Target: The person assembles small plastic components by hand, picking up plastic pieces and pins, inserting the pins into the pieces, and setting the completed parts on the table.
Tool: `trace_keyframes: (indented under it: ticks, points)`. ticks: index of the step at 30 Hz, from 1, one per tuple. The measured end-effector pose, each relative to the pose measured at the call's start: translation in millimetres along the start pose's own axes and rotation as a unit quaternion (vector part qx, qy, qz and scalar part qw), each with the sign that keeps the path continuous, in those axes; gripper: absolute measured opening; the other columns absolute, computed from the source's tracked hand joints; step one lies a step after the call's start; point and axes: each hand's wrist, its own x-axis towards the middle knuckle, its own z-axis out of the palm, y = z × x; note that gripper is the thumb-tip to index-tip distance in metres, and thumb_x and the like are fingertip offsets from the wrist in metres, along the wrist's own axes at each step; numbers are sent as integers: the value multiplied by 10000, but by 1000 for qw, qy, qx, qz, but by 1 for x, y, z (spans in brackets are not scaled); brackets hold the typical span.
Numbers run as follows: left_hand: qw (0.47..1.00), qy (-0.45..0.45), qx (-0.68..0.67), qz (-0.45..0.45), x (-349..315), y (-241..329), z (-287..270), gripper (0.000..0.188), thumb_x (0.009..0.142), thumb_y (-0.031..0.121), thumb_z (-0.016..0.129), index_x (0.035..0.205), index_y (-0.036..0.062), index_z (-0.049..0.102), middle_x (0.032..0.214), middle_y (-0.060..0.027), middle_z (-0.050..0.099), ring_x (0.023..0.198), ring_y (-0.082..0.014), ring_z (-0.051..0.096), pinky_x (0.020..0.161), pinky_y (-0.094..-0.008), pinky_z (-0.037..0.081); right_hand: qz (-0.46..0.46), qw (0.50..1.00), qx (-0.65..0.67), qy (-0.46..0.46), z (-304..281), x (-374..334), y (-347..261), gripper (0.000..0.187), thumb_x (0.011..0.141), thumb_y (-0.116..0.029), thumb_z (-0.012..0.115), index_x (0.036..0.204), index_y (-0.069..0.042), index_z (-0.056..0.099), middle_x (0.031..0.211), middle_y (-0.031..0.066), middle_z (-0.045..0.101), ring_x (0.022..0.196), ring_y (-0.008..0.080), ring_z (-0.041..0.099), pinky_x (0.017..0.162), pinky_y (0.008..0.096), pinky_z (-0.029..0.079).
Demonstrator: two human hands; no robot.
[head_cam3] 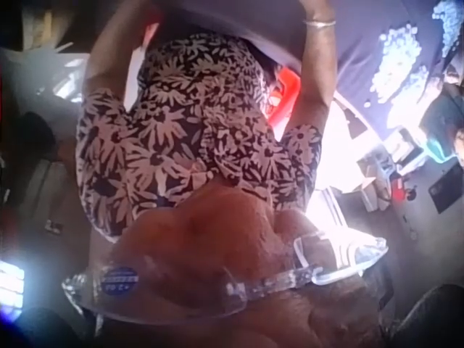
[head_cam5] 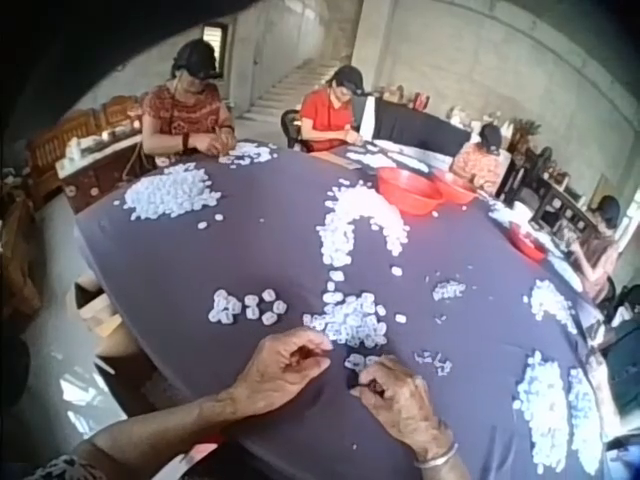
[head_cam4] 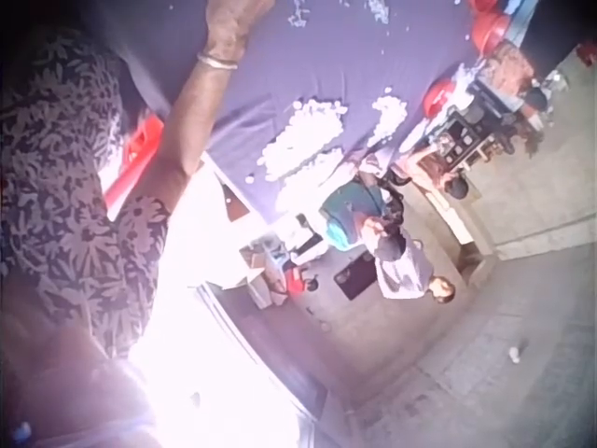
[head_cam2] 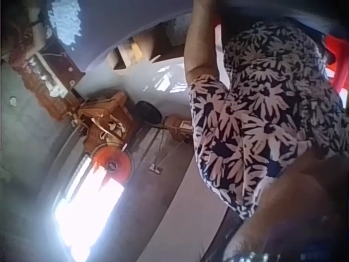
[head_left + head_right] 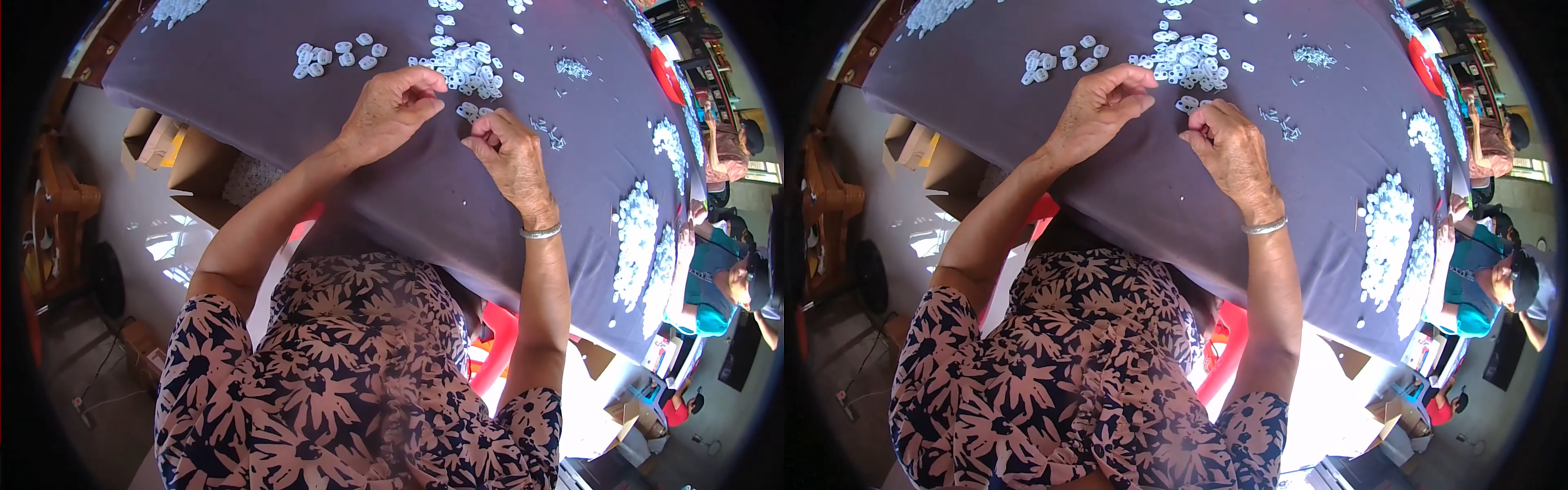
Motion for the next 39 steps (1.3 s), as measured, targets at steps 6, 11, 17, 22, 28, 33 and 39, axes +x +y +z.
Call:
trace_keyframes:
  ticks: [6, 11, 17, 22, 28, 33, 39]
  points:
    - [995, -87, -5, -54, -5, 5, 4, 207, 853, -1, 602, 1058, 17, 597, 929, -2, 596, 844, -45, 539, 749, -196, 458, 5, 1000, 26, 16, -3, -5, -1, 203, 737, 4, 700, 908, -11, 592, 723, 47, 533, 595, 130, 538, 565, 273, 450]
    - [998, -57, -27, 14, -6, 0, 12, 196, 811, 24, 619, 1006, 22, 602, 776, -13, 585, 685, -70, 545, 654, -224, 473, 6, 999, 29, 26, -4, -4, -4, 184, 744, 17, 686, 904, -6, 598, 724, 55, 568, 605, 136, 554, 573, 285, 458]
    - [999, -49, -12, -15, -6, 2, 10, 212, 817, 25, 623, 1028, 23, 600, 804, -26, 600, 713, -73, 558, 676, -226, 483, -31, 999, -27, -35, -17, -7, -4, 127, 791, 10, 651, 908, -17, 607, 734, 41, 596, 637, 117, 585, 572, 257, 476]
    - [997, -54, -60, 3, -9, 8, 17, 279, 820, 22, 623, 1096, 25, 578, 832, -44, 618, 764, -92, 590, 719, -236, 500, 113, 934, 336, 54, -4, -4, 4, 64, 849, 7, 604, 909, -14, 618, 815, 19, 618, 668, 90, 596, 593, 225, 508]
    - [993, -15, -110, 40, -15, 9, 33, 306, 814, 7, 632, 1114, 22, 567, 841, -57, 635, 725, -90, 603, 689, -231, 512, 128, 881, 445, 94, 10, -4, -11, 67, 870, 3, 583, 931, -3, 609, 826, 41, 625, 669, 94, 606, 597, 221, 521]
    - [997, -5, -44, 57, -13, 5, 28, 305, 810, -10, 629, 1107, 31, 571, 811, -26, 639, 653, -50, 569, 612, -201, 495, 140, 901, 402, 89, 13, -3, -17, 63, 874, -6, 582, 930, 4, 609, 805, 40, 627, 652, 89, 601, 588, 215, 521]
    - [997, -15, -23, 66, -13, 3, 27, 281, 810, -13, 623, 1083, 30, 572, 791, -19, 641, 633, -35, 549, 588, -194, 481, 148, 914, 370, 78, 11, -3, -17, 79, 882, -15, 567, 929, 12, 625, 795, 40, 628, 633, 77, 583, 539, 220, 522]
